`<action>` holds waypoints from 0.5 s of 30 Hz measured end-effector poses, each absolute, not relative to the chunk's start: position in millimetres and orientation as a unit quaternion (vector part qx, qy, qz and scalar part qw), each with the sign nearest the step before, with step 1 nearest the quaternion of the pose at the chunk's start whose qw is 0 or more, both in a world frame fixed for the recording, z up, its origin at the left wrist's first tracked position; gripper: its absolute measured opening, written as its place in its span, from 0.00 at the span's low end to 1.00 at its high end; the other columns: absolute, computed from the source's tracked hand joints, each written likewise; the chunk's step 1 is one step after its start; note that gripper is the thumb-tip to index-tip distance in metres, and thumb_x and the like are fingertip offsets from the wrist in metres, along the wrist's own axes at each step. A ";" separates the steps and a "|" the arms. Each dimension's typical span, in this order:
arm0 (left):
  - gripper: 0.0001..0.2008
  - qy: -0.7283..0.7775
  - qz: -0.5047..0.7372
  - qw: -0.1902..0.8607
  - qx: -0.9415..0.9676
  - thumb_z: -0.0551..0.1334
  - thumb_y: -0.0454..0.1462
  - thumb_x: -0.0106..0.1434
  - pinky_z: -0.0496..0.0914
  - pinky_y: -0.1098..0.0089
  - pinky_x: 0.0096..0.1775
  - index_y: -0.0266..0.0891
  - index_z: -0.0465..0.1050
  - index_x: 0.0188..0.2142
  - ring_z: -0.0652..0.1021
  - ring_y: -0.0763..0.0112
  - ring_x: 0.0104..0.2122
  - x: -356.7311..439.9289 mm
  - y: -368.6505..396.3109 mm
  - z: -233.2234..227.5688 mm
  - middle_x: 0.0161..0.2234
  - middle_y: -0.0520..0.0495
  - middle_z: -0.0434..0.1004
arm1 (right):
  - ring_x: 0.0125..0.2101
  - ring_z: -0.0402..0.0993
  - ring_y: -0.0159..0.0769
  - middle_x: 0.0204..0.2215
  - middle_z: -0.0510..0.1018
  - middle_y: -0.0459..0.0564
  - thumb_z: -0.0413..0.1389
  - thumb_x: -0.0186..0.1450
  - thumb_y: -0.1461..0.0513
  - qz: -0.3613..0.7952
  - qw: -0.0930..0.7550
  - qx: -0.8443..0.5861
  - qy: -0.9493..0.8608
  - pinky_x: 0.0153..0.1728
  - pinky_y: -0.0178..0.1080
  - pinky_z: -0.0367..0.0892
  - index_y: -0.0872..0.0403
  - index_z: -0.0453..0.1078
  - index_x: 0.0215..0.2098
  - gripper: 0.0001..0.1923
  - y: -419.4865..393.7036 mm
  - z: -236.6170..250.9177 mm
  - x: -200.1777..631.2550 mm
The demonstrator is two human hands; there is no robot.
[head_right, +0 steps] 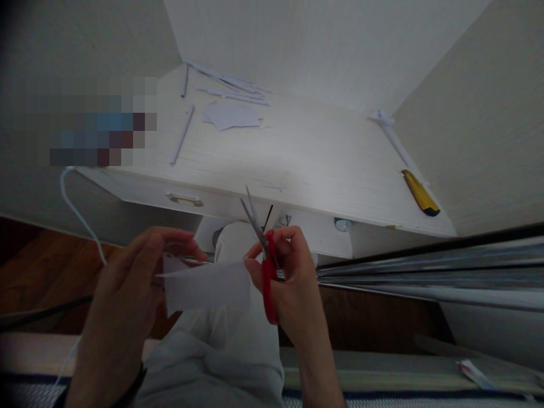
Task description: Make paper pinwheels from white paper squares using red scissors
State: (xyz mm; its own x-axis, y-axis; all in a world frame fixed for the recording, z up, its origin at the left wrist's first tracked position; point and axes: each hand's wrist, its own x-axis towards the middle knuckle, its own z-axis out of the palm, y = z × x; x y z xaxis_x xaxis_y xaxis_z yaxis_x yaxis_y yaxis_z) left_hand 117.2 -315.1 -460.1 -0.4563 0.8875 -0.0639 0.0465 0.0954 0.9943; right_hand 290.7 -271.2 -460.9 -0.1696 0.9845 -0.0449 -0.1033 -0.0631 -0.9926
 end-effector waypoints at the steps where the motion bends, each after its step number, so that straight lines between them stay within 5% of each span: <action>1: 0.16 0.620 0.574 0.384 0.373 0.52 0.44 0.70 0.73 0.74 0.31 0.44 0.76 0.34 0.80 0.70 0.31 115.6 -315.6 -459.4 0.29 0.52 0.80 | 0.27 0.71 0.25 0.28 0.78 0.36 0.65 0.54 0.70 0.579 0.468 -0.443 -0.500 0.29 0.28 0.66 0.48 0.64 0.34 0.17 -271.3 -459.9 290.8; 8: 0.18 0.582 0.501 0.418 0.485 0.58 0.52 0.64 0.76 0.67 0.42 0.48 0.81 0.41 0.82 0.62 0.42 102.2 -328.4 -463.4 0.41 0.47 0.84 | 0.30 0.70 0.30 0.32 0.76 0.41 0.59 0.53 0.74 0.564 0.355 -0.469 -0.580 0.29 0.32 0.65 0.48 0.62 0.35 0.19 -274.5 -454.3 294.8; 11: 0.09 0.630 0.402 0.397 0.532 0.66 0.44 0.59 0.77 0.67 0.39 0.48 0.82 0.39 0.83 0.61 0.38 107.3 -329.6 -463.2 0.39 0.48 0.86 | 0.32 0.70 0.32 0.32 0.75 0.41 0.57 0.51 0.76 0.557 0.332 -0.447 -0.616 0.32 0.34 0.66 0.47 0.62 0.36 0.21 -275.0 -455.0 290.9; 15: 0.06 0.627 0.388 0.391 0.551 0.64 0.37 0.60 0.77 0.71 0.33 0.47 0.81 0.31 0.83 0.65 0.31 114.9 -323.4 -460.9 0.31 0.51 0.85 | 0.29 0.68 0.31 0.31 0.74 0.39 0.56 0.50 0.77 0.563 0.331 -0.432 -0.622 0.30 0.33 0.64 0.47 0.61 0.36 0.23 -274.4 -455.5 284.1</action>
